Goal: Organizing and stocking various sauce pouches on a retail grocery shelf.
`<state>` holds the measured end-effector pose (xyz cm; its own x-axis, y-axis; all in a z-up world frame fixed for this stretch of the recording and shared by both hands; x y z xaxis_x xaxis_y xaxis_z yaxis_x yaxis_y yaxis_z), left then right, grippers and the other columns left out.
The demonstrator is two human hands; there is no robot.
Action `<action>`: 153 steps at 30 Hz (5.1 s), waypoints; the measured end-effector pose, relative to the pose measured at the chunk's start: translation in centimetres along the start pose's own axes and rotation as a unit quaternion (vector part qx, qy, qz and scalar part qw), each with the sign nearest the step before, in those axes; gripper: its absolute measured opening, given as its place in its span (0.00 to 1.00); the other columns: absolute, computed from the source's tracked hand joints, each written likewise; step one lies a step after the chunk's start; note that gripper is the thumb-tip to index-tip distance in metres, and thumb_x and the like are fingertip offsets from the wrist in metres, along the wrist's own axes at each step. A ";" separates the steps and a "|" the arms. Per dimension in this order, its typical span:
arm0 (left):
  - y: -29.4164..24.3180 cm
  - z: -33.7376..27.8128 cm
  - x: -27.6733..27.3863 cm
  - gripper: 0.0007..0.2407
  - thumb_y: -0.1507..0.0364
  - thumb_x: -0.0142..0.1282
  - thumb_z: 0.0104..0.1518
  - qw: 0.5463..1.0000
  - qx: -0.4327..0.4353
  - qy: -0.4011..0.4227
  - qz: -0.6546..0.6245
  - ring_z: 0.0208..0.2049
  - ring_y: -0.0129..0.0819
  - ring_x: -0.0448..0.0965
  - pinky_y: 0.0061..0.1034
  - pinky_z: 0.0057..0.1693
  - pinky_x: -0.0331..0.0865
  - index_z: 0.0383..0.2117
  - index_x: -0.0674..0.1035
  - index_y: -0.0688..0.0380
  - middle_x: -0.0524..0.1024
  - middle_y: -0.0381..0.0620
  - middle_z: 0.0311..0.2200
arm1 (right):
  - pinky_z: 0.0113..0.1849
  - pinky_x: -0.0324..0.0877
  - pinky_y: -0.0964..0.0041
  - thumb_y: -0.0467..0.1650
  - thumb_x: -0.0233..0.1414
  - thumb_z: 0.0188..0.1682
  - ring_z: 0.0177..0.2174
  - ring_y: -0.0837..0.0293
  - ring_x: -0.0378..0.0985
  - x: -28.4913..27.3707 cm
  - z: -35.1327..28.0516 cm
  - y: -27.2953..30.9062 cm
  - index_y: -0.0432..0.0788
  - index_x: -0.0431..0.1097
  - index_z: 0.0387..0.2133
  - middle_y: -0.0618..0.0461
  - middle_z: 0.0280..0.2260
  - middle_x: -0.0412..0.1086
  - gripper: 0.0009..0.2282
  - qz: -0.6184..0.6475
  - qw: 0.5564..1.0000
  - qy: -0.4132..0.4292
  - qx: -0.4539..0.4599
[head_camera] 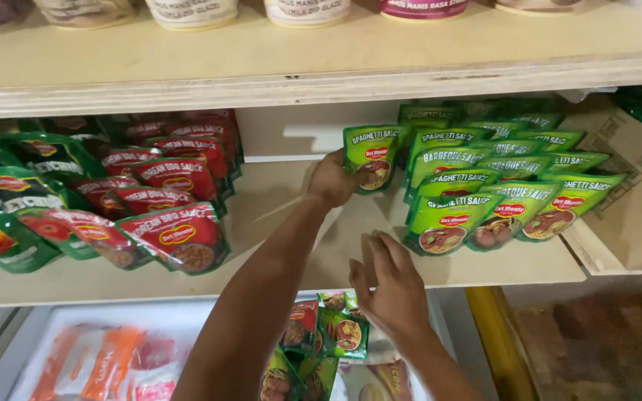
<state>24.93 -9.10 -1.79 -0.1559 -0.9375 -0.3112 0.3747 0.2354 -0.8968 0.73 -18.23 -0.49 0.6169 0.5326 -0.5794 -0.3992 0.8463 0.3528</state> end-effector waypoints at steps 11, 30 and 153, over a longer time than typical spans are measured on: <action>1.3 5.1 2.4 0.22 0.75 0.71 0.43 0.990 -0.012 0.047 -0.132 0.42 0.33 0.82 0.29 0.53 0.75 0.47 0.80 0.65 0.84 0.48 0.43 | 0.50 0.71 0.52 0.29 0.56 0.45 0.49 0.39 0.74 0.2 0.1 0.2 0.32 0.71 0.44 0.33 0.51 0.67 0.15 -0.024 0.999 0.004 -0.028; 1.3 4.6 3.7 0.25 0.71 0.69 0.49 0.998 0.018 0.018 -0.062 0.47 0.36 0.82 0.28 0.56 0.73 0.54 0.75 0.66 0.82 0.52 0.47 | 0.51 0.69 0.51 0.28 0.54 0.46 0.49 0.38 0.74 0.1 0.3 0.9 0.29 0.71 0.43 0.32 0.49 0.69 0.14 -0.036 0.998 -0.009 -0.049; -0.7 -10.6 2.8 0.17 0.68 0.57 0.56 0.899 0.210 0.030 0.384 0.62 0.58 0.66 0.43 0.67 0.57 0.47 0.78 0.68 0.73 0.62 0.55 | 0.52 0.67 0.49 0.29 0.50 0.49 0.49 0.37 0.72 1.2 -0.7 0.1 0.31 0.70 0.45 0.34 0.50 0.69 0.14 -0.066 0.996 0.028 -0.052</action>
<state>14.60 -9.17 -5.39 0.2506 -0.5215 -0.8156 0.7029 0.6773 -0.2172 1.00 -17.50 -1.66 0.6309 0.4130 -0.6568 -0.3875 0.9011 0.1945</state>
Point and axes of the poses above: each hand's wrist, its own z-axis towards the middle knuckle, its own x-axis out of the palm, y = z × x, the point moved 5 cm from there along z, towards the middle knuckle
